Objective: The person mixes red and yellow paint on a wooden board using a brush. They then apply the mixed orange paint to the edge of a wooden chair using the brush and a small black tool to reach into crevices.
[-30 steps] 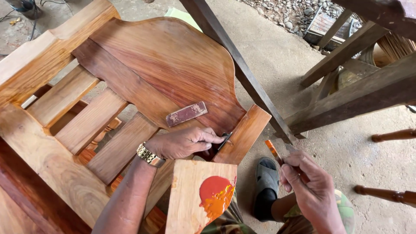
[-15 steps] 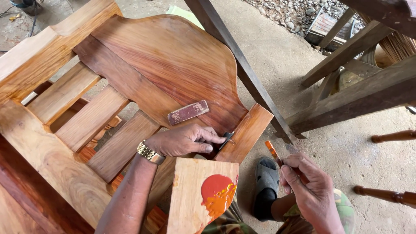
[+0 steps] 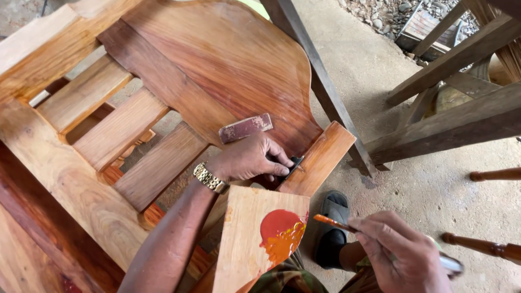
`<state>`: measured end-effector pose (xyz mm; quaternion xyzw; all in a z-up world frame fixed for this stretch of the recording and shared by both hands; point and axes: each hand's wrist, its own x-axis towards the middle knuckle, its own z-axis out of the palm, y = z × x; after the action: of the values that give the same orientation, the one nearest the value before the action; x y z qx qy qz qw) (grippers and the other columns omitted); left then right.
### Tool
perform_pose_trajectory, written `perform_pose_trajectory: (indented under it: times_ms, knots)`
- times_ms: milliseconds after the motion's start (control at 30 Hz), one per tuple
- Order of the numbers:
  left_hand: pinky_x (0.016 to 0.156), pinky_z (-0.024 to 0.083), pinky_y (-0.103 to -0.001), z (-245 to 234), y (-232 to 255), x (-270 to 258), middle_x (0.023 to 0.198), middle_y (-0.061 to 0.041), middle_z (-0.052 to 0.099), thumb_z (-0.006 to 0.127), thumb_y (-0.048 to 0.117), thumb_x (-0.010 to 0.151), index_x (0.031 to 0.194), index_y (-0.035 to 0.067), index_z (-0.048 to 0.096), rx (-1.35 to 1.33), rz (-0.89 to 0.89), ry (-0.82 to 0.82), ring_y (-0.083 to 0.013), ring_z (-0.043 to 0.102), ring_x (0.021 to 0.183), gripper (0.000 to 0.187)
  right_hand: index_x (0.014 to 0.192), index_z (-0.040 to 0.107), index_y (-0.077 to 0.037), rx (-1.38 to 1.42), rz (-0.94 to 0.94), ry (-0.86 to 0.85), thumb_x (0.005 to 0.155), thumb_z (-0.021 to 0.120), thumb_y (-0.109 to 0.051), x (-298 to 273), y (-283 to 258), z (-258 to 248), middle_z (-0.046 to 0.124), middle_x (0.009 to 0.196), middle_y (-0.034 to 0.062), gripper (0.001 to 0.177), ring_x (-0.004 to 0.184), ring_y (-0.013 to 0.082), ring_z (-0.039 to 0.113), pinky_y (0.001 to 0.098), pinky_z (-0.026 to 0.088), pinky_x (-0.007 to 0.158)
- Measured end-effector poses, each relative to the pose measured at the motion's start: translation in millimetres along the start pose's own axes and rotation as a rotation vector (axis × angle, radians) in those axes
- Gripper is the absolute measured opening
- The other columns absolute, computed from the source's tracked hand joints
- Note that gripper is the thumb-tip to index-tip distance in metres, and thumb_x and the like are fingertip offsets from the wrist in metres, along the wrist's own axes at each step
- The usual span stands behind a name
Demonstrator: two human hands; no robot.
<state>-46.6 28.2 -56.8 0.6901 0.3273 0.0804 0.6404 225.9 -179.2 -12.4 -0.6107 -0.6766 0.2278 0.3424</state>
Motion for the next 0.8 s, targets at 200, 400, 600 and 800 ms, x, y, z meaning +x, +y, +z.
perform_pose_trajectory:
  times_ms: [200, 400, 600, 800]
  knots:
    - [0.061, 0.057, -0.024, 0, -3, -1, 0.088, -0.006, 0.080, 0.078, 0.019, 0.087, 0.106, -0.001, 0.078, 0.038, 0.006, 0.017, -0.0067, 0.069, 0.067, 0.028, 0.109, 0.077, -0.015, -0.326, -0.360, -0.168, 0.087, 0.079, -0.019, -32, 3, -8, 0.071, 0.089, -0.0016, 0.022, 0.081, 0.0106, 0.073, 0.0339, 0.059, 0.073]
    - [0.061, 0.058, -0.025, 1, -5, -2, 0.087, -0.005, 0.080, 0.078, 0.018, 0.086, 0.106, -0.001, 0.078, 0.055, 0.047, 0.029, -0.0061, 0.069, 0.067, 0.027, 0.115, 0.080, -0.022, -0.483, -0.234, -0.167, 0.073, 0.080, -0.017, -48, -6, -3, 0.068, 0.090, -0.0037, 0.043, 0.077, 0.0138, 0.072, 0.0327, 0.060, 0.071]
    - [0.061, 0.058, -0.024, 1, -1, -3, 0.086, -0.004, 0.080, 0.078, 0.018, 0.086, 0.106, -0.001, 0.078, 0.062, 0.049, 0.034, -0.0060, 0.070, 0.066, 0.027, 0.117, 0.079, -0.018, -0.545, -0.258, -0.093, 0.075, 0.074, -0.008, -44, -17, 9, 0.067, 0.094, -0.0008, 0.044, 0.079, 0.0150, 0.072, 0.0336, 0.060, 0.072]
    - [0.060, 0.057, -0.024, 1, -1, -4, 0.085, -0.004, 0.080, 0.078, 0.019, 0.086, 0.106, 0.000, 0.078, 0.095, 0.053, 0.045, -0.0056, 0.070, 0.065, 0.028, 0.115, 0.077, -0.013, -0.464, -0.419, -0.222, 0.072, 0.074, -0.009, -40, -10, 9, 0.065, 0.094, 0.0013, 0.043, 0.081, 0.0135, 0.072, 0.0310, 0.060, 0.071]
